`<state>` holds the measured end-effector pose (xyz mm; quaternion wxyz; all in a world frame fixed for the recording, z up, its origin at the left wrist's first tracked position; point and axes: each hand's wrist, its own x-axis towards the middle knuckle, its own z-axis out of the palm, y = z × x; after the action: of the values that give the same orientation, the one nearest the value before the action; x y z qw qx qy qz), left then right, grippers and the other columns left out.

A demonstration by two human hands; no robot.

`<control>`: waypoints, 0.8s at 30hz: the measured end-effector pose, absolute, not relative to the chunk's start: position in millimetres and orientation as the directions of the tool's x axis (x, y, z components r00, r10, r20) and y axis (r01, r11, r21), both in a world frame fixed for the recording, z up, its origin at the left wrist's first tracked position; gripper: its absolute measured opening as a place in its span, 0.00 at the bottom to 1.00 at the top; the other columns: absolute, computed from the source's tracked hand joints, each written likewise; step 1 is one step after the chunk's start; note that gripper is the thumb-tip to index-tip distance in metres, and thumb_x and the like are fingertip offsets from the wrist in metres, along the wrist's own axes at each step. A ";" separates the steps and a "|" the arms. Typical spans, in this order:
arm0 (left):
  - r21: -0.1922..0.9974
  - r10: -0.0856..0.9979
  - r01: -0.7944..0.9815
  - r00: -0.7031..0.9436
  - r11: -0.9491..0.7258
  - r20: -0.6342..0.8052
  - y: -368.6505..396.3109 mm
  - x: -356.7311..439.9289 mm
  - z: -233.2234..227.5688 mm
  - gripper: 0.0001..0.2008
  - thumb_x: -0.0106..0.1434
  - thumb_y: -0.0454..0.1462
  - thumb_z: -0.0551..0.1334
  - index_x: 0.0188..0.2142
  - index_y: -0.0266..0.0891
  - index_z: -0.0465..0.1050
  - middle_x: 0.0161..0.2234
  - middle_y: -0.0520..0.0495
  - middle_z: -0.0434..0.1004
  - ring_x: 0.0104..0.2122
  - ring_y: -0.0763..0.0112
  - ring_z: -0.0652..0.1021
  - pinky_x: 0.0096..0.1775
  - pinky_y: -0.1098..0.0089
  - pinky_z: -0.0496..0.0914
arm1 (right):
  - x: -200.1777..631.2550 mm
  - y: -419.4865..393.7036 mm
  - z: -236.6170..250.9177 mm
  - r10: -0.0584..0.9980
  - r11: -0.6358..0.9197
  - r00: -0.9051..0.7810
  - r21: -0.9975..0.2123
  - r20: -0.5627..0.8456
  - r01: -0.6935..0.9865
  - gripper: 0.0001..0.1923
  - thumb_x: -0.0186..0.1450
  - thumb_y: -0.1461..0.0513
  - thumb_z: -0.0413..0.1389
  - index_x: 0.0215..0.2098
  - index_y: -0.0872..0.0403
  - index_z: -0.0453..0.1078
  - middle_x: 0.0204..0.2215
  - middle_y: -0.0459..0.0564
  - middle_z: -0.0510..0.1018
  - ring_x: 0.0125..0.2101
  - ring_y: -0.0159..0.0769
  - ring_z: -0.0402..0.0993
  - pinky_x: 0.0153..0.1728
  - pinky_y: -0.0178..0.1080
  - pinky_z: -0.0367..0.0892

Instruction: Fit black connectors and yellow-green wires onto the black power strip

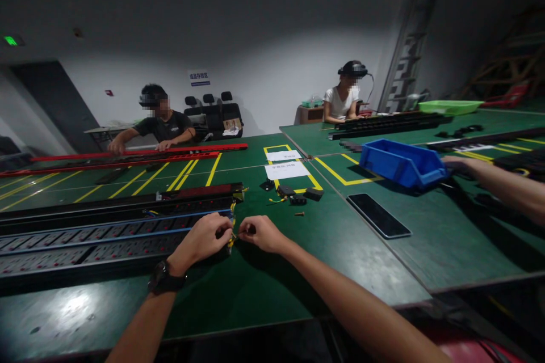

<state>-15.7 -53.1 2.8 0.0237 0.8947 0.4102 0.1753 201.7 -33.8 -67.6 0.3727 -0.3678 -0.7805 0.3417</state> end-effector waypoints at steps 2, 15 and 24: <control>0.191 0.747 0.730 0.594 -0.656 0.297 -52.5 -17.1 2.5 0.07 0.65 0.33 0.60 0.32 0.39 0.75 0.30 0.48 0.76 0.32 0.68 0.73 0.37 0.68 0.63 | 201.6 -34.3 -66.1 0.817 0.516 -0.464 -0.793 0.342 0.324 0.03 0.63 0.65 0.62 0.35 0.54 0.80 0.30 0.46 0.82 0.30 0.33 0.74 0.33 0.33 0.65; 0.179 0.718 0.706 0.613 -0.685 0.329 -50.1 -22.1 5.1 0.08 0.66 0.33 0.60 0.30 0.39 0.75 0.29 0.48 0.75 0.32 0.68 0.72 0.36 0.69 0.63 | 203.4 -35.5 -58.9 0.775 0.585 -0.516 -0.721 0.365 0.370 0.07 0.63 0.69 0.61 0.34 0.53 0.80 0.32 0.47 0.83 0.33 0.34 0.77 0.38 0.34 0.67; 0.116 0.725 0.731 0.620 -0.673 0.301 -53.3 -21.8 4.5 0.08 0.64 0.34 0.60 0.30 0.39 0.77 0.29 0.47 0.76 0.31 0.68 0.73 0.36 0.68 0.63 | 201.7 -34.7 -61.7 0.777 0.597 -0.501 -0.699 0.382 0.393 0.08 0.63 0.71 0.61 0.35 0.53 0.80 0.33 0.47 0.82 0.34 0.34 0.77 0.37 0.33 0.66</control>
<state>-21.8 -53.3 4.5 -0.0090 0.8999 0.4044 0.1632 201.7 -34.7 -61.7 0.3508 -0.3558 -0.8219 0.2735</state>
